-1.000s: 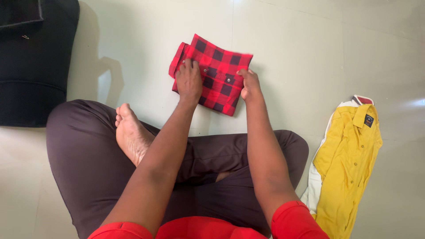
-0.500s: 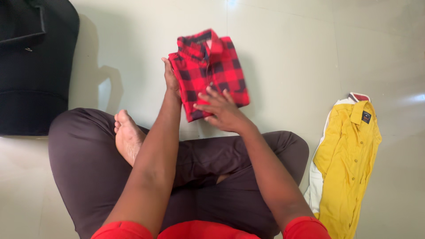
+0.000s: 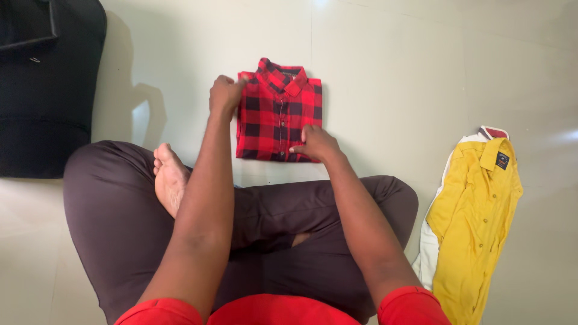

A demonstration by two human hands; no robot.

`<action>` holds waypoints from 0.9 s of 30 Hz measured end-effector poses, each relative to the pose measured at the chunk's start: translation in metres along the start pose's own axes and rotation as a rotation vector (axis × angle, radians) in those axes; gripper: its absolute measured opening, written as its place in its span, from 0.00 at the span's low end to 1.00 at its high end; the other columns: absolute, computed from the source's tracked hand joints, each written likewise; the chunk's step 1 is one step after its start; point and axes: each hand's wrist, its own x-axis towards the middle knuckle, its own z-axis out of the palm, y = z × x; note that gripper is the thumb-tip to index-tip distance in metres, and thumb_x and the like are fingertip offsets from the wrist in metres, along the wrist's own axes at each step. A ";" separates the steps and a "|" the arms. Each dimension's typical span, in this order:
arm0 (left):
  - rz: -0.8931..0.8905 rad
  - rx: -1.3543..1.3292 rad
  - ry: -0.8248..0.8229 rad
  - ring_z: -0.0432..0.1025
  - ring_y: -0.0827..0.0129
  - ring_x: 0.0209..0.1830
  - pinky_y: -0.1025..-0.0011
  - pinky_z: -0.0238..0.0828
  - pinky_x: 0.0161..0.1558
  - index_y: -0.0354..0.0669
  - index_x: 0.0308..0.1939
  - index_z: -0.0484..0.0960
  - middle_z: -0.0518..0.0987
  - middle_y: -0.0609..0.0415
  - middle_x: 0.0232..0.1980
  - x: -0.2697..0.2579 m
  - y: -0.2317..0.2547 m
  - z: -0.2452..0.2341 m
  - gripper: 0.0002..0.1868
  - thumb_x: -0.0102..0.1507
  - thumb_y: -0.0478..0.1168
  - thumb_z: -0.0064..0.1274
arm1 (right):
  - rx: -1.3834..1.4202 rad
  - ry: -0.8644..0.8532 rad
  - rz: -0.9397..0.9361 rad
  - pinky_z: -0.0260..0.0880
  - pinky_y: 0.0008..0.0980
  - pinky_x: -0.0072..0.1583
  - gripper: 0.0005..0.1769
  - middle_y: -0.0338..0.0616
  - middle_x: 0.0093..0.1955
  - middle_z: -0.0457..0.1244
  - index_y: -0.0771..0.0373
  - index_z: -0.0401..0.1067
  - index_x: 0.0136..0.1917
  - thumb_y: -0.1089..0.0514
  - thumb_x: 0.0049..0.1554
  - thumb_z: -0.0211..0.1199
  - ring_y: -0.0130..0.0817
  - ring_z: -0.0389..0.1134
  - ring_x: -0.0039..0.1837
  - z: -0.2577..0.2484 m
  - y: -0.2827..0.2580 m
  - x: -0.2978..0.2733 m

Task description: The person folds a red and black checkered shirt on the floor and then places it into a black bag.

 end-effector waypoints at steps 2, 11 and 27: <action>0.015 0.157 -0.040 0.76 0.53 0.50 0.56 0.75 0.52 0.41 0.55 0.74 0.80 0.44 0.51 -0.013 0.002 -0.008 0.35 0.56 0.59 0.67 | 0.067 -0.060 0.087 0.69 0.42 0.55 0.28 0.42 0.48 0.67 0.55 0.69 0.42 0.35 0.45 0.76 0.43 0.70 0.55 -0.007 0.001 -0.006; 0.044 0.497 -0.035 0.73 0.44 0.54 0.52 0.73 0.51 0.33 0.70 0.59 0.73 0.36 0.59 -0.074 -0.005 -0.010 0.60 0.46 0.56 0.79 | 0.285 -0.007 0.198 0.70 0.38 0.42 0.28 0.52 0.40 0.70 0.63 0.69 0.45 0.42 0.47 0.79 0.39 0.70 0.35 -0.001 0.041 -0.007; -0.041 0.706 -0.245 0.77 0.51 0.59 0.57 0.76 0.54 0.45 0.49 0.85 0.83 0.46 0.58 -0.075 -0.057 -0.001 0.19 0.55 0.42 0.69 | 0.464 -0.207 0.259 0.74 0.32 0.35 0.24 0.49 0.37 0.70 0.67 0.71 0.47 0.58 0.43 0.81 0.34 0.72 0.33 0.025 0.051 0.005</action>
